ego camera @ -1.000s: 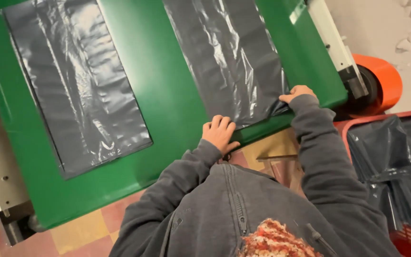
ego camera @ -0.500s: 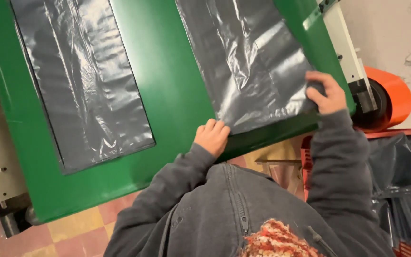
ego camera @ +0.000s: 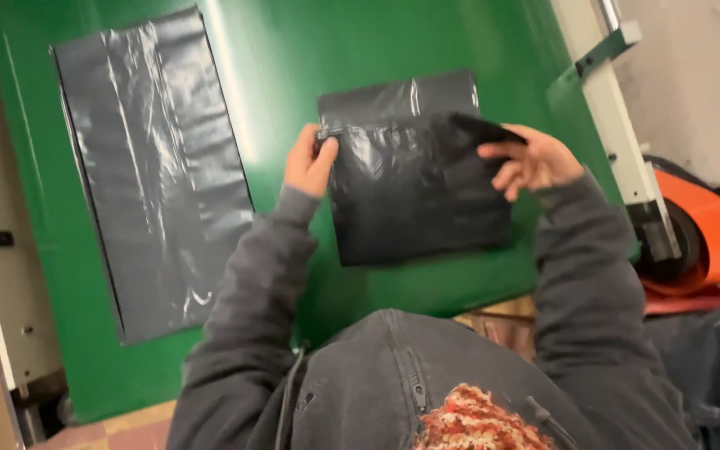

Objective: Folding plastic bags coming off a conveyor belt and placing them into a collection bin.

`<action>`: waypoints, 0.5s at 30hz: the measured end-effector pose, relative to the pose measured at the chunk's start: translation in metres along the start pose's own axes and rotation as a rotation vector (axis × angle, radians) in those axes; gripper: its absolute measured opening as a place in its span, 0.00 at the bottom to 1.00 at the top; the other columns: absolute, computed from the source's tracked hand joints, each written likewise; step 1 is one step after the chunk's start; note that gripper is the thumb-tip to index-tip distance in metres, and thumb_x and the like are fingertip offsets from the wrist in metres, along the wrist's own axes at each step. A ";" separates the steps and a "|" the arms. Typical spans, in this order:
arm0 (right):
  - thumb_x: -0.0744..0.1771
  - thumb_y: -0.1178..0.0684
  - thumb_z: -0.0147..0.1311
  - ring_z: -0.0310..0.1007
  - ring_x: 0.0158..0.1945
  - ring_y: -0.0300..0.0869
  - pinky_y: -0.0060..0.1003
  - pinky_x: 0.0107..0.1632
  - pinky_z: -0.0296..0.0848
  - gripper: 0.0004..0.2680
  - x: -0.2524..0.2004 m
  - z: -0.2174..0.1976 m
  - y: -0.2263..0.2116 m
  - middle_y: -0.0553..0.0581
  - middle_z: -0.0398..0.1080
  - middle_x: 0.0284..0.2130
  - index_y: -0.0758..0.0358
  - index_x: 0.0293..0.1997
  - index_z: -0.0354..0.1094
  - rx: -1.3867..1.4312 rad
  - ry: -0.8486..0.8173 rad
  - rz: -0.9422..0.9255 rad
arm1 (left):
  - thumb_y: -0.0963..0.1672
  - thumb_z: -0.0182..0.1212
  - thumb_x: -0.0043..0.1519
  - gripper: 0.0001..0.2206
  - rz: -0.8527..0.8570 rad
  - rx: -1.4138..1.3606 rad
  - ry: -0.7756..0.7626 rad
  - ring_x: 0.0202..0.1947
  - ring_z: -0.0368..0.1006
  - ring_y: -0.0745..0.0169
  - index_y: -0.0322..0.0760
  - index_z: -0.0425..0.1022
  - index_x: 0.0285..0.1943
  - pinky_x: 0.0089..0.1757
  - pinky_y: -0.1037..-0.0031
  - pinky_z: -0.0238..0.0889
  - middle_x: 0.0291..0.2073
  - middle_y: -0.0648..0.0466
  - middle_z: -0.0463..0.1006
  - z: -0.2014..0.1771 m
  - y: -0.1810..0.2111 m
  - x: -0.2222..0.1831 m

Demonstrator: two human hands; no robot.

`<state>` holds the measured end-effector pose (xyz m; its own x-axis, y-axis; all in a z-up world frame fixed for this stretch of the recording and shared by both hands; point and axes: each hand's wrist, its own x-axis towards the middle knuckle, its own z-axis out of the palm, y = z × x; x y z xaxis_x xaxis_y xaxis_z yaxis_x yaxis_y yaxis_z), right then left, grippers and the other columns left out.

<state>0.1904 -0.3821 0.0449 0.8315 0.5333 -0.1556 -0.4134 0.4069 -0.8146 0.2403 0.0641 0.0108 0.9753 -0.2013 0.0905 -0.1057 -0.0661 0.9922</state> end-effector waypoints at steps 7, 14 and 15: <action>0.68 0.42 0.54 0.76 0.37 0.54 0.46 0.35 0.77 0.24 0.142 -0.078 0.008 0.71 0.72 0.57 0.64 0.69 0.55 -0.420 0.650 0.250 | 0.47 0.60 0.66 0.13 0.032 0.484 0.246 0.36 0.74 0.39 0.33 0.70 0.49 0.38 0.57 0.67 0.34 0.40 0.79 0.015 -0.115 0.115; 0.56 0.49 0.73 0.68 0.50 0.61 0.48 0.51 0.70 0.26 0.201 -0.061 -0.007 0.69 0.71 0.46 0.62 0.56 0.67 -1.832 0.494 -0.331 | 0.48 0.59 0.65 0.15 -0.107 0.496 0.329 0.40 0.76 0.37 0.35 0.69 0.52 0.42 0.55 0.69 0.39 0.41 0.79 0.022 -0.083 0.101; 0.56 0.49 0.73 0.68 0.50 0.61 0.48 0.51 0.70 0.26 0.207 -0.061 -0.006 0.69 0.71 0.46 0.62 0.56 0.67 -1.826 0.485 -0.325 | 0.48 0.59 0.65 0.15 -0.118 0.499 0.332 0.40 0.76 0.37 0.35 0.69 0.52 0.42 0.55 0.69 0.39 0.41 0.79 0.024 -0.060 0.089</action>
<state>0.3873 -0.3199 -0.0166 0.9355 0.2549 0.2446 0.3231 -0.8974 -0.3006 0.3288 0.0266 -0.0427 0.9858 0.1452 0.0840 0.0069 -0.5355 0.8445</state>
